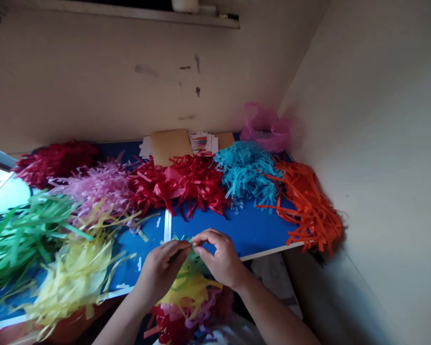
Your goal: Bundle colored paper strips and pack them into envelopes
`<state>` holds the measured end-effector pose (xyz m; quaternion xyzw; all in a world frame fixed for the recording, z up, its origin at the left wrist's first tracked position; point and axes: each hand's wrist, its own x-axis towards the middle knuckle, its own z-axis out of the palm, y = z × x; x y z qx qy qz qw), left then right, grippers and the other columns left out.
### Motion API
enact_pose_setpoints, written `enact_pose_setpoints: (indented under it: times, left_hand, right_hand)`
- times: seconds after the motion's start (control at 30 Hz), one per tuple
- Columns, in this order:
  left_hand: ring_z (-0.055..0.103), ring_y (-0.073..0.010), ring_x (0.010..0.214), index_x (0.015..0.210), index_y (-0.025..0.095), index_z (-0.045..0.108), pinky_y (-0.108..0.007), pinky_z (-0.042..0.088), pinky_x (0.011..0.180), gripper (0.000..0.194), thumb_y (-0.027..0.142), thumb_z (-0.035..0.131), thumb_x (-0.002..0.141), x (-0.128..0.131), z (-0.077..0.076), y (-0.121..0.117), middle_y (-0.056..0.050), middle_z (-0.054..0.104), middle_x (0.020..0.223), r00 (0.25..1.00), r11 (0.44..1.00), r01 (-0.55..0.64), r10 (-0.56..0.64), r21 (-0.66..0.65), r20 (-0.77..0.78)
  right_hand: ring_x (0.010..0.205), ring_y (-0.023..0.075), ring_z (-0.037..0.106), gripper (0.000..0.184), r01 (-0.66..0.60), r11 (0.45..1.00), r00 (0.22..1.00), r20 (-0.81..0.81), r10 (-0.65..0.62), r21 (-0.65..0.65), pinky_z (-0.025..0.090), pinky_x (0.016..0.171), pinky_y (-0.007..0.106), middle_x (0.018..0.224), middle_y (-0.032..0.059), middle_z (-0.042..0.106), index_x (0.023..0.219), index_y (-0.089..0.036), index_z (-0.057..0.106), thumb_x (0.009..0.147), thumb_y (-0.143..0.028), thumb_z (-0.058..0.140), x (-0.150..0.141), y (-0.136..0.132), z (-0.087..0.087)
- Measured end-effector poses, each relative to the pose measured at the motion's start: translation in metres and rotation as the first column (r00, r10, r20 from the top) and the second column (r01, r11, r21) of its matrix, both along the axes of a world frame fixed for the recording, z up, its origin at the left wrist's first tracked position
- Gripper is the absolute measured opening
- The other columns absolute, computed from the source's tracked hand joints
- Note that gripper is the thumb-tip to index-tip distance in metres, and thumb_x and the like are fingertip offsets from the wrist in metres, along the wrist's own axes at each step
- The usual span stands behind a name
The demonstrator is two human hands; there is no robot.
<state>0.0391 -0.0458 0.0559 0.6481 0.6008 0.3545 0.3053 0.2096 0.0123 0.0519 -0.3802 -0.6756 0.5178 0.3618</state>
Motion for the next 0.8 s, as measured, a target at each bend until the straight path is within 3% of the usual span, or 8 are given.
enact_pose_setpoints:
  times: [0.17,0.23,0.43,0.6,0.7,0.8]
  left_hand:
    - [0.060,-0.0145,0.059,0.104,0.023,0.050,-0.023,0.044,0.056,0.018,0.036,0.053,0.091,0.001,-0.005,-0.002,0.001,0.066,0.069,0.975,0.988,-0.002,0.037,-0.157,0.219]
    - [0.060,-0.0140,0.060,0.104,0.023,0.050,-0.023,0.044,0.057,0.020,0.036,0.054,0.090,0.000,-0.006,-0.002,0.002,0.066,0.070,0.961,0.983,0.019,0.032,-0.181,0.276]
    - [0.061,-0.0135,0.059,0.105,0.022,0.056,-0.021,0.044,0.055,0.023,0.039,0.058,0.090,-0.003,-0.003,-0.003,0.002,0.066,0.067,0.961,0.988,0.048,-0.006,-0.145,0.278]
    - [0.067,-0.0143,0.071,0.086,0.022,0.068,-0.022,0.050,0.064,0.013,0.033,0.062,0.089,-0.004,0.006,0.000,-0.003,0.072,0.078,0.992,0.996,0.052,-0.060,0.079,0.108]
    - [0.069,-0.0170,0.083,0.089,0.021,0.068,-0.025,0.054,0.073,0.012,0.030,0.060,0.091,-0.006,0.010,0.000,-0.006,0.073,0.088,0.998,0.985,0.045,-0.054,0.169,0.045]
    - [0.070,-0.0196,0.091,0.099,0.022,0.066,-0.033,0.054,0.087,0.014,0.030,0.065,0.087,-0.004,0.014,-0.006,-0.007,0.074,0.093,0.999,0.956,-0.013,0.026,0.292,-0.040]
  right_hand:
    - [0.080,0.0151,0.065,0.010,-0.059,0.965,0.975,-0.223,0.000,-0.254,0.052,0.075,0.025,0.085,0.0011,0.070,0.085,-0.021,0.069,0.075,-0.021,0.072,0.000,0.003,-0.005]
    - [0.080,0.0156,0.066,0.007,-0.095,0.955,0.960,-0.280,0.014,-0.280,0.052,0.075,0.026,0.084,0.0015,0.070,0.079,-0.021,0.071,0.075,-0.025,0.076,0.000,0.003,-0.006]
    - [0.079,0.0165,0.066,0.008,-0.053,0.993,0.984,-0.175,0.033,-0.110,0.052,0.075,0.027,0.080,0.0024,0.070,0.076,-0.022,0.075,0.079,-0.029,0.076,0.004,0.001,-0.001]
    - [0.078,0.0161,0.066,0.010,-0.059,0.997,0.988,-0.142,0.052,-0.042,0.051,0.075,0.026,0.080,0.0025,0.070,0.074,-0.021,0.073,0.082,-0.027,0.074,0.009,0.002,0.001]
    - [0.082,0.0171,0.067,0.009,-0.016,1.000,0.989,-0.148,0.014,-0.010,0.052,0.078,0.028,0.084,0.0031,0.071,0.077,-0.021,0.070,0.085,-0.026,0.070,0.012,0.000,0.005]
    - [0.085,0.0170,0.068,0.008,-0.008,0.995,0.992,-0.126,0.021,0.101,0.053,0.080,0.028,0.087,0.0030,0.072,0.080,-0.023,0.069,0.088,-0.022,0.067,0.013,-0.008,0.015]
